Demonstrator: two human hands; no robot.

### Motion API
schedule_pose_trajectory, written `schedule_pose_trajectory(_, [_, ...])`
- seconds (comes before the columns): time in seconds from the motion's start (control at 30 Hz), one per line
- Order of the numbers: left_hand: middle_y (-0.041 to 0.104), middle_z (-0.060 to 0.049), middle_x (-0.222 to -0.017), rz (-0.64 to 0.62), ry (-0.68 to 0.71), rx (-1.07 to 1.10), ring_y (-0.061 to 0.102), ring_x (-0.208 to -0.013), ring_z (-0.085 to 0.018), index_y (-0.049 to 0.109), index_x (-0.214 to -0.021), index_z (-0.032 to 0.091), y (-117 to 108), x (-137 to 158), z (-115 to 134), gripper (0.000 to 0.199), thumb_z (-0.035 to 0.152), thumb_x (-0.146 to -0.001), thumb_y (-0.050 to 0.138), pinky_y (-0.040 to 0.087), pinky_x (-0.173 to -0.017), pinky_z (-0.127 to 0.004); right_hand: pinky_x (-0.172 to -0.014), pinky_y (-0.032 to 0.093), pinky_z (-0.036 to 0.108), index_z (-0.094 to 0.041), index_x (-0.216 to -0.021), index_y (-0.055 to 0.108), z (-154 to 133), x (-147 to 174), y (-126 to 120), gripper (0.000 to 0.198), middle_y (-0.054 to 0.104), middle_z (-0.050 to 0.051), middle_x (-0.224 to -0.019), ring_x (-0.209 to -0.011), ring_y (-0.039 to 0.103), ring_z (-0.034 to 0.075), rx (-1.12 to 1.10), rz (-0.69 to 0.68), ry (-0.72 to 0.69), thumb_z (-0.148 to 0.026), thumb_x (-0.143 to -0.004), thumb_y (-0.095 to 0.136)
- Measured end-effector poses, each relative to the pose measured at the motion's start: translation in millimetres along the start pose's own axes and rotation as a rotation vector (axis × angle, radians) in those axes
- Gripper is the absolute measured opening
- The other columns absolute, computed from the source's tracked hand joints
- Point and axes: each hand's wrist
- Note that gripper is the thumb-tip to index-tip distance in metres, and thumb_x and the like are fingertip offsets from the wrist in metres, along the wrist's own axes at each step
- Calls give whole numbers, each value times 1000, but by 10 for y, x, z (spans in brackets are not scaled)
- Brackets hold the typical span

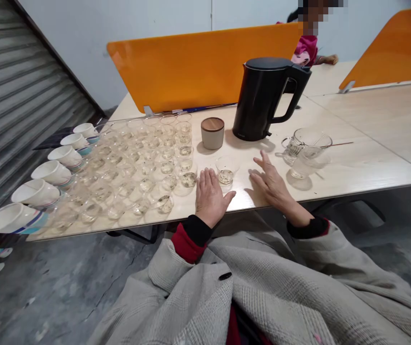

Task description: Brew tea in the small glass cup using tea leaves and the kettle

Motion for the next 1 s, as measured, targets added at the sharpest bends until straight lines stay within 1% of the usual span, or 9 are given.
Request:
schedule_pose_trajectory(0.07, [30, -38, -171, -77, -11, -38, 26, -165, -47, 32, -163, -4, -4, -45, 16, 96, 54, -96, 69, 24, -133, -63, -112, 52, 62, -13, -175, 11, 57, -119, 131, 87, 58, 24, -157, -143, 56, 38, 98, -113, -32, -39, -103, 52])
schedule_pose_trajectory(0.13, [30, -37, -171, -116, -12, -59, 24, -166, -47, 33, -163, -5, -8, -84, 27, 97, 58, -97, 67, 22, -134, -62, -116, 46, 67, -9, -175, 11, 77, -182, 199, 89, 55, 25, -159, -149, 50, 41, 196, -194, -52, -41, -102, 51])
schedule_pose_trajectory(0.27, [30, -37, -171, -119, -4, -59, 23, -166, -47, 34, -163, -3, 4, -134, 22, 99, 64, -97, 64, 21, -134, -64, -127, 31, 70, -6, -173, 15, 5, -219, 206, 85, 35, 25, -172, -159, 37, 43, 325, -327, -18, -46, -105, 44])
schedule_pose_trajectory(0.37, [32, -37, -171, -119, 2, -51, 22, -166, -47, 36, -163, -4, 6, -147, 17, 98, 65, -98, 62, 20, -134, -63, -131, 26, 67, -4, -173, 13, -66, -239, 186, 85, 25, 24, -176, -164, 29, 41, 354, -392, 4, -49, -107, 39])
schedule_pose_trajectory(0.53, [28, -38, -171, -176, -13, -125, 20, -166, -47, 36, -162, -8, -90, -149, 93, 98, 65, -100, 58, 18, -135, -60, -133, 23, 65, -5, -174, 10, -109, -254, 179, 87, 24, 23, -177, -165, 27, 40, 350, -401, 25, -54, -107, 36])
schedule_pose_trajectory(0.63, [25, -34, -174, -251, -24, -243, 18, -168, -43, 34, -164, -6, -175, -150, 163, 96, 67, -103, 50, 17, -137, -56, -133, 21, 66, -6, -175, 10, -107, -249, 183, 87, 23, 21, -178, -166, 24, 40, 339, -405, 37, -54, -107, 36])
schedule_pose_trajectory(0.73, [23, -31, -176, -293, -23, -327, 17, -168, -41, 31, -166, -4, -221, -150, 196, 95, 69, -106, 41, 17, -137, -54, -133, 21, 65, -8, -175, 6, -93, -248, 187, 88, 27, 21, -177, -166, 24, 39, 335, -403, 50, -53, -106, 38])
schedule_pose_trajectory(0.83, [21, -31, -176, -303, -24, -335, 15, -168, -41, 29, -167, -5, -225, -146, 190, 97, 70, -106, 39, 16, -137, -53, -133, 21, 65, -8, -175, 3, -76, -251, 194, 90, 29, 21, -176, -166, 25, 38, 330, -398, 38, -53, -106, 39])
schedule_pose_trajectory(1.0, [20, -31, -176, -300, -34, -321, 15, -168, -41, 27, -167, -5, -209, -138, 176, 98, 70, -105, 43, 16, -137, -53, -133, 20, 66, -5, -174, 4, -60, -241, 213, 91, 25, 23, -177, -166, 24, 39, 328, -418, 38, -53, -106, 40])
Point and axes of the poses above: each hand's wrist, its own x-axis away from the middle knuckle, its own y-axis out of the palm, z = x × y
